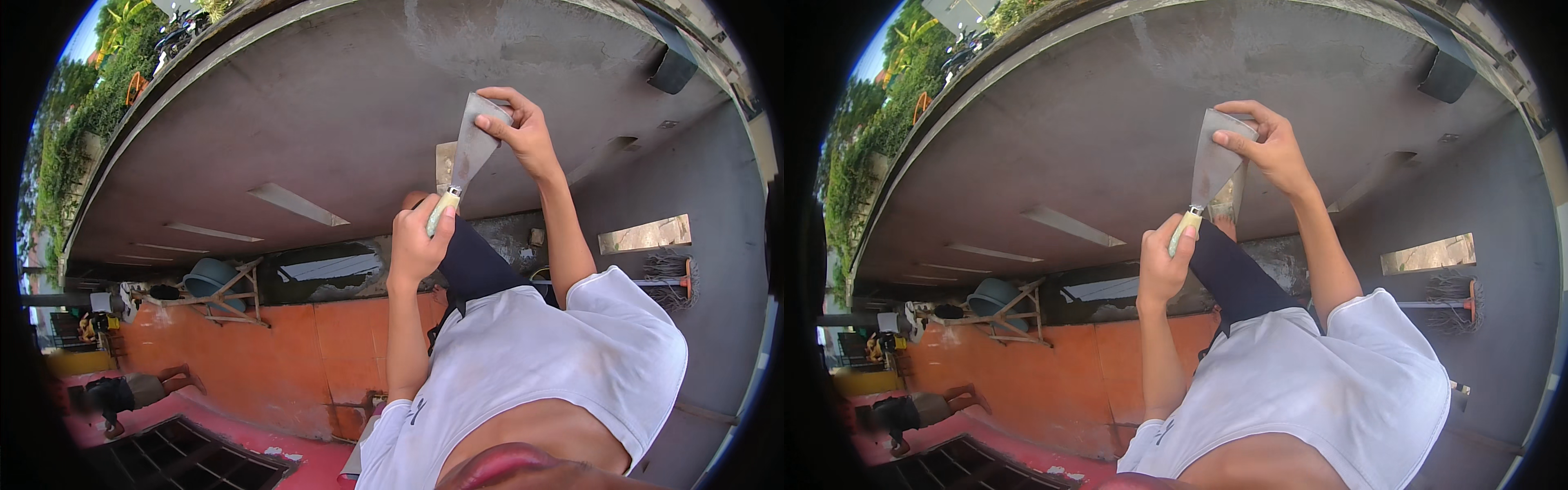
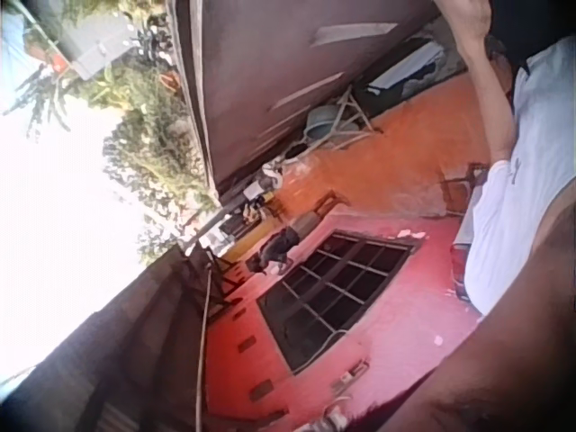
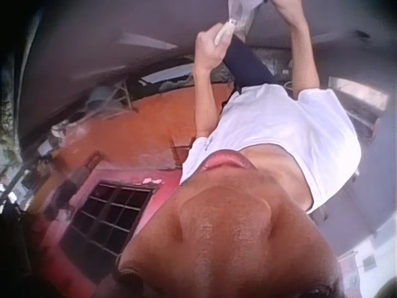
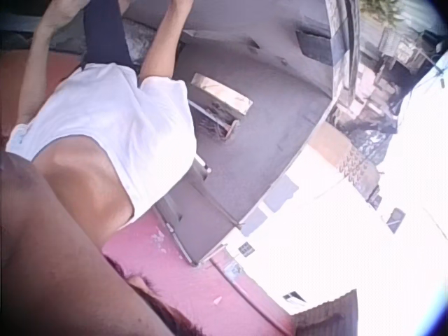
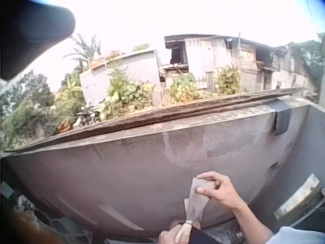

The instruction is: The person uses a metal trowel to smooth a concrete ceiling surface. They repeatedly scrape and level the wet concrete, occasionally touching the surface with their hand to check texture. The work continues across the same ceiling area throughout the clip.

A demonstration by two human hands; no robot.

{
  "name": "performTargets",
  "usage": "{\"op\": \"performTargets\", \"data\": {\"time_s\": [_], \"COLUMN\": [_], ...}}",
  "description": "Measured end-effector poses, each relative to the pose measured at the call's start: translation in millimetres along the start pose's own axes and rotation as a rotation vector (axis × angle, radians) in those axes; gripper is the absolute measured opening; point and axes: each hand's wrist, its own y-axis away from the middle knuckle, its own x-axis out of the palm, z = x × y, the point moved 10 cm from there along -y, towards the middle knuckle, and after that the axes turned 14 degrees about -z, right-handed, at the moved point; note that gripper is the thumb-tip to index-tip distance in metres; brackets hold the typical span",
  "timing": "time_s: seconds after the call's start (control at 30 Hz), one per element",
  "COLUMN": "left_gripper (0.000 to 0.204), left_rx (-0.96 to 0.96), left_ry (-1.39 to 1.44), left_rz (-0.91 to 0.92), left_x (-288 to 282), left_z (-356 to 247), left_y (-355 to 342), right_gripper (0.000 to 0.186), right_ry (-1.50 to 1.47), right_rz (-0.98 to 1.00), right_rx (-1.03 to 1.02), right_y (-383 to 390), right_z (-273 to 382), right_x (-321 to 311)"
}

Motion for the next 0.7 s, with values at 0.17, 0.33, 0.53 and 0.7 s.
{"op": "performTargets", "data": {"time_s": [0.17,0.33,0.53,0.7], "left_gripper": [0.033,0.037,0.043,0.041], "left_rx": [-0.256,-0.385,-0.520,-0.540], "left_ry": [0.077,0.234,0.367,0.373], "left_rz": [0.149,-0.033,-0.348,-0.543], "left_x": [18.9,-11.1,-68.0,-77.3], "left_z": [45.0,64.1,84.4,101.4], "left_y": [58.5,105.5,155.4,167.0], "right_gripper": [0.025,0.036,0.056,0.065], "right_ry": [0.139,0.494,0.676,0.902], "right_rz": [0.032,-0.392,-0.456,-0.108], "right_rx": [0.026,-1.212,-1.145,-1.243], "right_y": [-8.4,-22.5,-37.1,-11.5], "right_z": [-4.4,116.8,89.8,38.8], "right_x": [-6.8,29.8,86.3,143.4]}}
